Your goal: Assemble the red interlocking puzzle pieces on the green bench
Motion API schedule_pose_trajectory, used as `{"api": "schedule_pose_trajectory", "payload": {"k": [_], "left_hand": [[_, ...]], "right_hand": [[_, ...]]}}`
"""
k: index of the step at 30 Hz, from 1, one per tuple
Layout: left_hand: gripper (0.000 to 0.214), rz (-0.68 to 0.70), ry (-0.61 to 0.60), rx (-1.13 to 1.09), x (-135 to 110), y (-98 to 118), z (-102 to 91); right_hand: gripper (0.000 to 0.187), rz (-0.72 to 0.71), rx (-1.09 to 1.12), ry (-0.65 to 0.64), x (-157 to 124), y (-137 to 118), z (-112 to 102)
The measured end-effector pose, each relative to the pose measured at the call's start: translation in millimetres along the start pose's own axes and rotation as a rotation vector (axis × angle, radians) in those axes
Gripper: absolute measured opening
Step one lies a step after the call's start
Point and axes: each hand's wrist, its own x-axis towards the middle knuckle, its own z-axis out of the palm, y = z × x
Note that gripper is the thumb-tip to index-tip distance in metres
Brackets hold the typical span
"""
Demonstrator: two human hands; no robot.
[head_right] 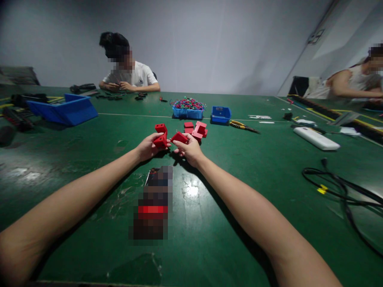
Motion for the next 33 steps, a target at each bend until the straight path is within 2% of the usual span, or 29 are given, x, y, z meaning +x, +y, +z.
{"api": "schedule_pose_trajectory", "payload": {"k": [11,19,28,33], "left_hand": [[0.016,0.013,-0.021,-0.014,3,-1,-2.9],[0.020,0.009,-0.020,0.005,1,0,-2.1],[0.021,0.020,-0.025,0.003,1,0,-0.5],[0.021,0.014,-0.014,0.005,1,0,-0.9]], "right_hand": [[0.058,-0.034,-0.040,0.011,-5,-3,8],[0.043,-0.149,-0.053,-0.025,-1,4,3],[0.045,-0.079,0.065,-0.033,7,7,1],[0.041,-0.052,0.109,0.010,9,7,1]]}}
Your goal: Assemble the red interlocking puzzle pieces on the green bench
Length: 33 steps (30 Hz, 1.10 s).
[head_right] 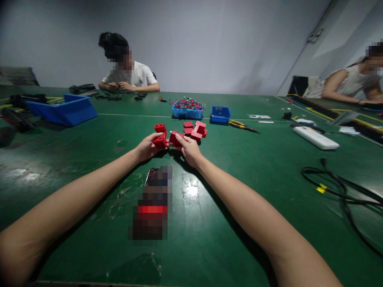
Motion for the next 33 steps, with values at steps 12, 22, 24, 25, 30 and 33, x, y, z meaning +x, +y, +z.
{"api": "schedule_pose_trajectory", "payload": {"k": [12,22,24,25,30,33], "left_hand": [[0.019,-0.011,0.011,0.004,1.3,-1.1,-1.6],[0.020,-0.012,0.012,0.010,1.0,-0.7,-1.0],[0.020,-0.015,0.012,0.006,0.3,-0.3,-0.2],[0.020,-0.015,0.010,0.001,0.1,-0.2,0.1],[0.018,-0.003,0.004,-0.015,0.4,-0.6,0.2],[0.016,-0.007,0.003,-0.015,1.0,-0.9,-0.5]], "right_hand": [[0.051,-0.029,-0.066,0.025,-1.4,-0.5,-3.1],[0.056,-0.034,-0.118,0.039,-0.7,0.2,-3.1],[0.058,-0.048,-0.131,0.044,-1.2,0.8,-3.3],[0.059,-0.058,-0.136,0.043,-1.6,1.1,-3.4],[0.061,-0.109,-0.158,0.046,-3.1,1.4,-3.7],[0.061,-0.116,-0.164,0.064,-2.9,1.5,-3.8]]}}
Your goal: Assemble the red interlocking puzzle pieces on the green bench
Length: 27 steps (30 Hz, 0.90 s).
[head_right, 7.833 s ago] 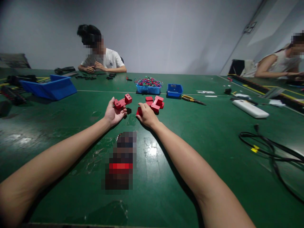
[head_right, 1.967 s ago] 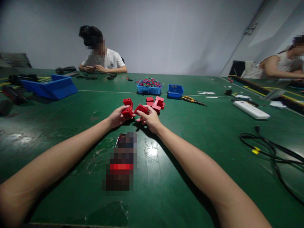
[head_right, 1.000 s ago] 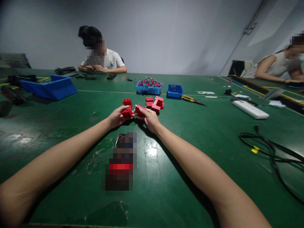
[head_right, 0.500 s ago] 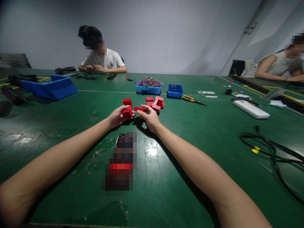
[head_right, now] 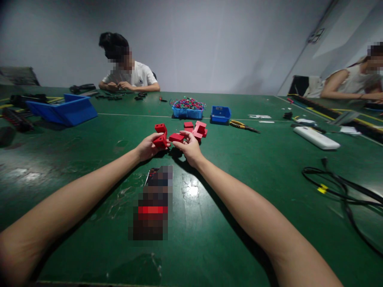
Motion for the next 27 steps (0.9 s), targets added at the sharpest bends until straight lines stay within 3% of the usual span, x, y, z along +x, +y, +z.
{"api": "schedule_pose_trajectory", "payload": {"k": [7,15,27], "left_hand": [[0.014,0.006,-0.036,-0.001,1.0,-0.6,-2.4],[0.016,0.009,-0.015,0.010,-0.2,0.0,-0.3],[0.013,0.008,-0.015,-0.010,3.0,-1.1,-4.1]], "right_hand": [[0.061,-0.060,-0.056,0.019,-2.4,-1.0,2.4],[0.055,-0.161,-0.207,0.133,-1.2,-1.8,3.9],[0.057,-0.279,-0.265,0.076,-0.8,-1.6,2.0]]}}
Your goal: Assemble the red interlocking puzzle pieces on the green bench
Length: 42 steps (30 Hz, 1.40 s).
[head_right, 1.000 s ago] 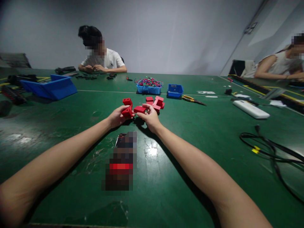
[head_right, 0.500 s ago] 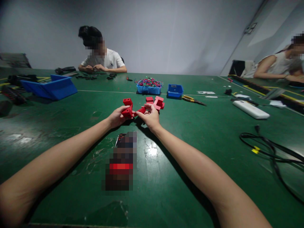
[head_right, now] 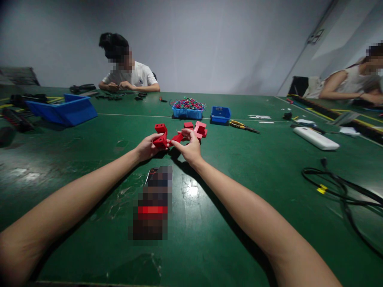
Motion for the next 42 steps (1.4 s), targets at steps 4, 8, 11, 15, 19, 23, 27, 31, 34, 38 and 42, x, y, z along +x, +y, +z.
{"api": "schedule_pose_trajectory", "payload": {"k": [4,8,11,15,19,23,27,31,34,38,42], "left_hand": [[0.011,0.036,-0.066,-0.002,-1,-1,-2.0],[0.014,0.064,-0.156,0.000,-1,-2,-5.4],[0.018,0.070,-0.156,-0.002,0,-2,-7.2],[0.020,0.081,-0.163,-0.008,0,-3,-7.6],[0.024,0.093,-0.214,-0.001,-1,-4,-7.8],[0.038,0.113,-0.256,0.017,0,-6,-8.4],[0.041,0.116,-0.244,0.050,1,-8,-7.9],[0.041,0.108,-0.245,0.067,0,-7,-7.2],[0.042,0.099,-0.261,0.080,0,-7,-7.7],[0.048,0.100,-0.271,0.096,0,-7,-9.2],[0.048,0.101,-0.279,0.101,-1,-7,-9.6]], "right_hand": [[0.056,-0.009,0.038,0.000,0,0,0],[0.058,0.025,0.046,-0.013,-1,-1,0],[0.062,0.041,0.047,-0.002,-1,-2,1],[0.067,0.102,0.117,-0.003,0,0,2],[0.057,0.133,0.073,-0.063,-1,-1,2],[0.055,0.134,0.016,-0.074,-3,1,2],[0.052,0.101,-0.003,-0.061,-2,6,3],[0.048,0.022,-0.048,-0.077,-2,7,3],[0.051,-0.014,-0.077,-0.058,-2,6,3],[0.054,-0.059,-0.064,-0.035,0,8,2],[0.055,-0.111,-0.073,-0.005,3,14,0]]}}
